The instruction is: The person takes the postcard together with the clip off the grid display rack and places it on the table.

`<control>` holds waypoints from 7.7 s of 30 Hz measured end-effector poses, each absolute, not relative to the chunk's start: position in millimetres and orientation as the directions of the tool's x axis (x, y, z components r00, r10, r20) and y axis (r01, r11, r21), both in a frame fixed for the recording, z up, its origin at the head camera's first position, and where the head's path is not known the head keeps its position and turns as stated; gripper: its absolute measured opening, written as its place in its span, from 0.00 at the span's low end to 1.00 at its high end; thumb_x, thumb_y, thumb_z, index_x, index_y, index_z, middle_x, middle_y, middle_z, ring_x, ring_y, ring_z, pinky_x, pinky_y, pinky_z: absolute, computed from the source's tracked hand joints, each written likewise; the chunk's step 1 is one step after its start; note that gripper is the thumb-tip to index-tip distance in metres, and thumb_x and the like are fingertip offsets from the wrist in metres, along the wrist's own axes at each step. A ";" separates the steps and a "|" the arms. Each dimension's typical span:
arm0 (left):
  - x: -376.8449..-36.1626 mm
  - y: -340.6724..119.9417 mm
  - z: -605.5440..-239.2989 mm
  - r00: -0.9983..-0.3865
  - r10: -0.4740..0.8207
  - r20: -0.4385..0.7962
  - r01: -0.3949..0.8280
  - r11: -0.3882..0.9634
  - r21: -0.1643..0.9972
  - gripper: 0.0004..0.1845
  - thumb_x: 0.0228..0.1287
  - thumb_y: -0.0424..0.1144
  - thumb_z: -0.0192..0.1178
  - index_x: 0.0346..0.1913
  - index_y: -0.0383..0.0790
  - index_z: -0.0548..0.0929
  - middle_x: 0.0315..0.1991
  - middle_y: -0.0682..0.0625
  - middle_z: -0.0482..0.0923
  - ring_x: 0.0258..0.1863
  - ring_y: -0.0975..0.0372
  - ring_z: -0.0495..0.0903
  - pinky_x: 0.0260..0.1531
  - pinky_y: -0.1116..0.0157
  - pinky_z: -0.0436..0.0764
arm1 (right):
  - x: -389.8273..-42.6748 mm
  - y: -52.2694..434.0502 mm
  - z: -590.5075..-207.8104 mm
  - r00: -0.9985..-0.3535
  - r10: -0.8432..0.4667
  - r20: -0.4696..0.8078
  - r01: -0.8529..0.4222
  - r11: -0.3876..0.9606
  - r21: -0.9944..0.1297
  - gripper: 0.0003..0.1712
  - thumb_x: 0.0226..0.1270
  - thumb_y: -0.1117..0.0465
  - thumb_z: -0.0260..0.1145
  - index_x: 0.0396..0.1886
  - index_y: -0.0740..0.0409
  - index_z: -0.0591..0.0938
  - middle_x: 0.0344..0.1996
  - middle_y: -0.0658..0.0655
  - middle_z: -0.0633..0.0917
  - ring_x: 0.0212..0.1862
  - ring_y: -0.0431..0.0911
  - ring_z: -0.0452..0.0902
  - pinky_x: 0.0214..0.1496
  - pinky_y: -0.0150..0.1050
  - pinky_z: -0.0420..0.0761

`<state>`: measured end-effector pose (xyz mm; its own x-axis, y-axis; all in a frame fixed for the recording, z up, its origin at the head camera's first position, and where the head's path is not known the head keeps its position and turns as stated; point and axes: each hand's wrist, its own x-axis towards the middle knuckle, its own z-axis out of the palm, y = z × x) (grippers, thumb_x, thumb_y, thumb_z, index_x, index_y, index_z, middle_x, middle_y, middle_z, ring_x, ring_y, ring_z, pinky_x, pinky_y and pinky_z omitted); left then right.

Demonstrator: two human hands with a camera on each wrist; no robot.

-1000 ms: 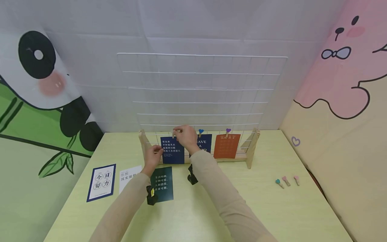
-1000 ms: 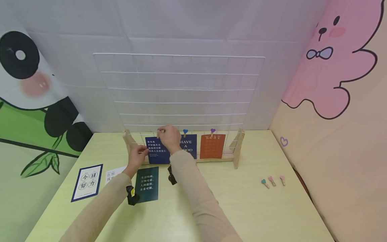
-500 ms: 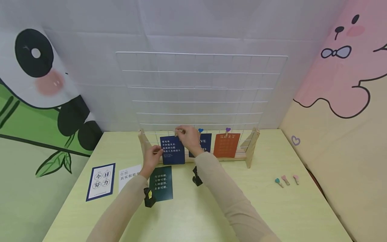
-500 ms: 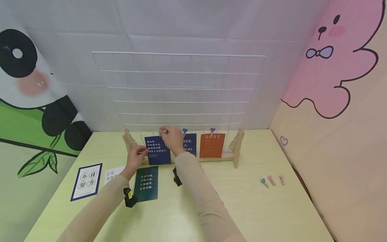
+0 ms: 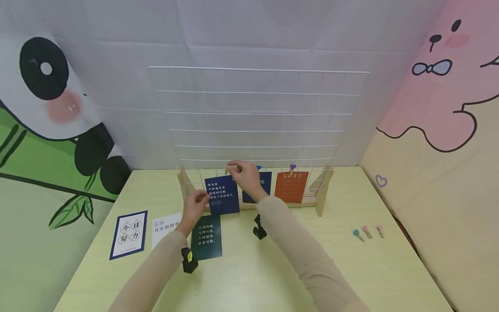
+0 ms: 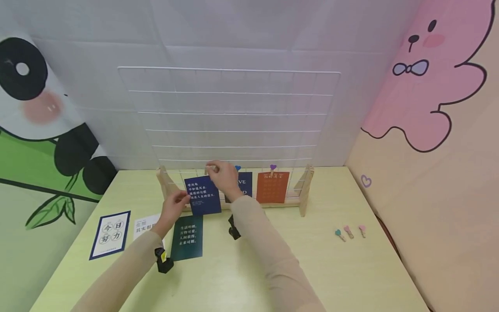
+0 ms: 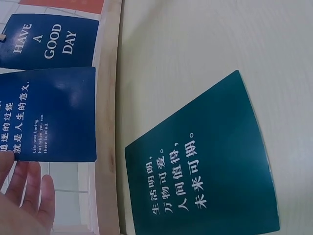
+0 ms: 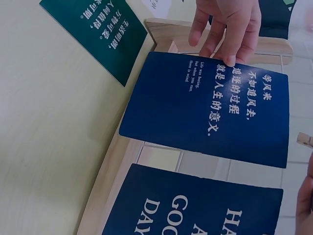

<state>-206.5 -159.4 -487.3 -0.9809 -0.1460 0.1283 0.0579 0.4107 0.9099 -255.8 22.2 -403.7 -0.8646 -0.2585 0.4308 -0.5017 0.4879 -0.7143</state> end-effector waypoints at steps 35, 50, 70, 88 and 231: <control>-179.2 -134.8 -480.7 -0.994 -0.086 0.062 0.031 0.321 0.946 0.08 0.62 0.33 0.54 0.41 0.32 0.77 0.35 0.44 0.77 0.33 0.56 0.77 0.32 0.66 0.78 | -221.1 119.4 -407.3 -0.935 -0.299 0.192 -0.306 0.405 -0.862 0.11 0.60 0.59 0.61 0.40 0.60 0.81 0.18 0.63 0.77 0.20 0.52 0.71 0.16 0.34 0.68; -171.2 -121.3 -479.6 -0.994 -0.085 -0.064 -0.080 0.209 0.975 0.10 0.61 0.32 0.54 0.42 0.28 0.77 0.32 0.43 0.78 0.28 0.59 0.76 0.33 0.65 0.78 | -220.8 168.3 -420.5 -0.932 -0.352 0.083 -0.232 0.408 -0.883 0.14 0.61 0.60 0.60 0.42 0.65 0.80 0.22 0.58 0.79 0.27 0.59 0.74 0.30 0.46 0.78; -158.3 -122.1 -504.4 -0.970 -0.029 -0.241 -0.243 0.112 0.964 0.12 0.60 0.32 0.55 0.43 0.26 0.76 0.30 0.44 0.77 0.28 0.57 0.76 0.34 0.59 0.79 | -223.1 236.6 -428.6 -0.867 -0.483 -0.125 -0.114 0.435 -0.893 0.15 0.64 0.62 0.56 0.44 0.70 0.76 0.23 0.57 0.77 0.25 0.45 0.71 0.32 0.43 0.78; -149.3 -121.6 -526.2 -0.939 0.007 -0.343 -0.339 0.122 0.933 0.11 0.61 0.32 0.53 0.43 0.25 0.75 0.26 0.45 0.76 0.23 0.60 0.76 0.29 0.63 0.79 | -217.1 301.5 -453.7 -0.868 -0.436 -0.236 -0.026 0.515 -0.857 0.21 0.64 0.60 0.56 0.47 0.76 0.72 0.19 0.55 0.76 0.23 0.43 0.71 0.27 0.36 0.76; -198.8 -89.9 -475.2 -0.994 -0.047 0.101 0.078 0.359 0.930 0.18 0.59 0.37 0.57 0.52 0.37 0.72 0.43 0.43 0.74 0.43 0.53 0.72 0.41 0.56 0.74 | -239.3 171.0 -417.3 -0.931 -0.347 0.115 -0.260 0.407 -0.876 0.17 0.63 0.59 0.58 0.47 0.65 0.77 0.25 0.66 0.79 0.24 0.48 0.74 0.30 0.39 0.77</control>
